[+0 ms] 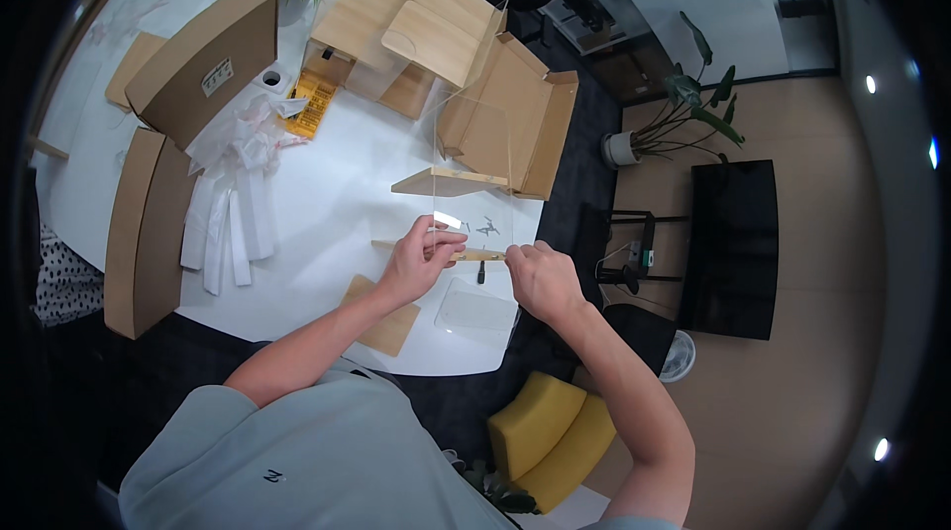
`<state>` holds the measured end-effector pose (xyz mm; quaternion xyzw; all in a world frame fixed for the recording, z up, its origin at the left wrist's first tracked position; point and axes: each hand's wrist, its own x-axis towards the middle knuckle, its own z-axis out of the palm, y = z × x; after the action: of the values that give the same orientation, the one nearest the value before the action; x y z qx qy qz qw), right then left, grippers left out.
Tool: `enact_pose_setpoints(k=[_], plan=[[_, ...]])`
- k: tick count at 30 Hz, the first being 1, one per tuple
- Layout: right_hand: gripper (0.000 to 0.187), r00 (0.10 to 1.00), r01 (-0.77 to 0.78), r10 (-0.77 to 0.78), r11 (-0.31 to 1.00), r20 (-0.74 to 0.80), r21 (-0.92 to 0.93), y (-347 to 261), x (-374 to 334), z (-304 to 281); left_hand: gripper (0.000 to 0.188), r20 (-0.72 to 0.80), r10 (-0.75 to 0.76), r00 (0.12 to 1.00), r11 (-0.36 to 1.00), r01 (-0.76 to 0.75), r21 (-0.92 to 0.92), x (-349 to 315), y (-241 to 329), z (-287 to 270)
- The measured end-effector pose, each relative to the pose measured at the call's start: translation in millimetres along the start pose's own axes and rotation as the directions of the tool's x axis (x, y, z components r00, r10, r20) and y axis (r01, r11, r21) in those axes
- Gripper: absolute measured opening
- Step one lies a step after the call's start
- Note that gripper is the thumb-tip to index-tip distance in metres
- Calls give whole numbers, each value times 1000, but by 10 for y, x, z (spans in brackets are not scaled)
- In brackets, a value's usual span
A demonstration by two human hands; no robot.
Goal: The person assembles small wooden components on a white table using a screwdriver to tighten screws. They handle multiple wooden pieces and fasteners, aligning them and securing them together.
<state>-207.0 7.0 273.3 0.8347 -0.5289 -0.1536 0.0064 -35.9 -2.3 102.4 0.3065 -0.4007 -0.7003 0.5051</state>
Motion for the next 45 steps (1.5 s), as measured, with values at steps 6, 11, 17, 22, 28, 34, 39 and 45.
enact_pose_setpoints(k=[6, 11, 17, 22, 28, 34, 39, 45], plan=[[12, 992, 114, -110, 992, 62, -63, 37, 18, -3, 25, 9, -7, 1000, 1000, 7, 9, -16, -34, 0], [9, 981, 180, -169, 974, 95, -135, 84, 20, 12, 26, 91, -120, 989, 992, 116, 52, -31, 81, -48], [11, 900, 428, -370, 845, 229, -320, 90, 86, -56, 26, 91, -106, 990, 994, 102, 50, -49, 42, -46], [12, 844, 530, -441, 769, 305, -357, 106, 167, -87, 24, 76, -84, 994, 996, 81, 45, -80, 37, -37], [14, 954, 69, -42, 994, 298, -79, 105, 141, 82, 22, 41, -52, 998, 998, 50, 36, -27, -1, -32], [18, 399, -872, 511, -46, 761, 488, 52, 311, 213, 22, -8, 0, 1000, 1000, 0, -21, 57, -21, -20], [25, 512, -855, 549, 252, 660, 454, -13, 324, 125, 22, -11, -21, 1000, 1000, 21, -23, 35, -18, -24], [29, 722, -690, 557, 538, 409, 485, -28, 57, 179, 23, 26, -48, 999, 999, 48, -7, 32, 1, -24]])
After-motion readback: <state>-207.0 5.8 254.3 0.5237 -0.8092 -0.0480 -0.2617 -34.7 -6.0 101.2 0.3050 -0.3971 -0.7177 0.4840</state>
